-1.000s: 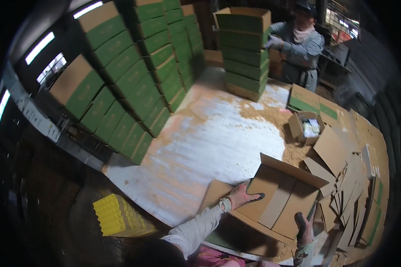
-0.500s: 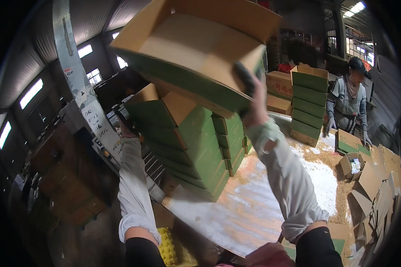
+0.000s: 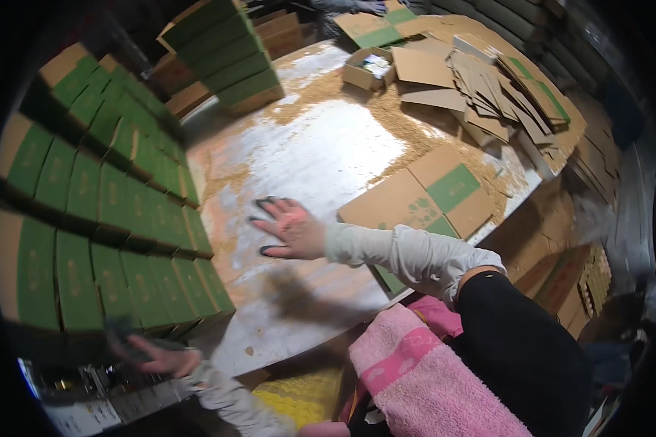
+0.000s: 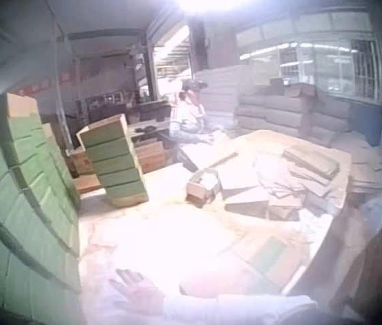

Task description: The person assembles cardboard boxes by hand and fills them with wood shavings. They take flat cardboard pieces, fold them into boxes, place paper liners inside, pour wood shavings from a container, and then stack the completed boxes on a table.

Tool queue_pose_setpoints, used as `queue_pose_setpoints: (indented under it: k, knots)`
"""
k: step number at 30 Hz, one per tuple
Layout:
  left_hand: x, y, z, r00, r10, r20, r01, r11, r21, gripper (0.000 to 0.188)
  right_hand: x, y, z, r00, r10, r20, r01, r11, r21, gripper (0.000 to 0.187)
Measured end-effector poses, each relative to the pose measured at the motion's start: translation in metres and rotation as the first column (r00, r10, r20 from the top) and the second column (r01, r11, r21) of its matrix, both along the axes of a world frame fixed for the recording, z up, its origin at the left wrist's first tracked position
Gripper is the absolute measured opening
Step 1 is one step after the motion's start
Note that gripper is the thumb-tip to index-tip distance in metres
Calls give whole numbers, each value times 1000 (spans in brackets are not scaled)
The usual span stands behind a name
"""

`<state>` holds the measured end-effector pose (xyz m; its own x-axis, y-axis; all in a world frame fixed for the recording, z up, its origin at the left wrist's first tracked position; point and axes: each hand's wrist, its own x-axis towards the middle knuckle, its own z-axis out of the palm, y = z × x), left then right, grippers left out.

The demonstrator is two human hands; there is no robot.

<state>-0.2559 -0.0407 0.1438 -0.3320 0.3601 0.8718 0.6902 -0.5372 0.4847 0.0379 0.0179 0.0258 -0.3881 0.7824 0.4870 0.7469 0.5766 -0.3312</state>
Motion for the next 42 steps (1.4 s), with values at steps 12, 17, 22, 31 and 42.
queue_pose_setpoints:
  k: [12,17,22,31,42]
  knots:
    - [438,-61,-257,985,-173,-3,54,322,-945,39,427,-78,-125,882,-335,331,423,873,-243,78]
    - [466,-44,-149,526,17,850,773,408,-487,39,458,-59,-79,902,-312,298,394,878,-273,79]
    - [355,-53,-163,790,-237,566,613,345,-711,33,476,-35,84,980,14,200,-10,1000,-22,69]
    - [465,13,-42,244,-763,599,33,-611,-791,50,465,-109,77,943,20,332,-16,1000,-15,26]
    - [460,54,-8,722,-688,76,205,108,-973,43,534,-153,64,940,339,39,-335,939,-80,17]
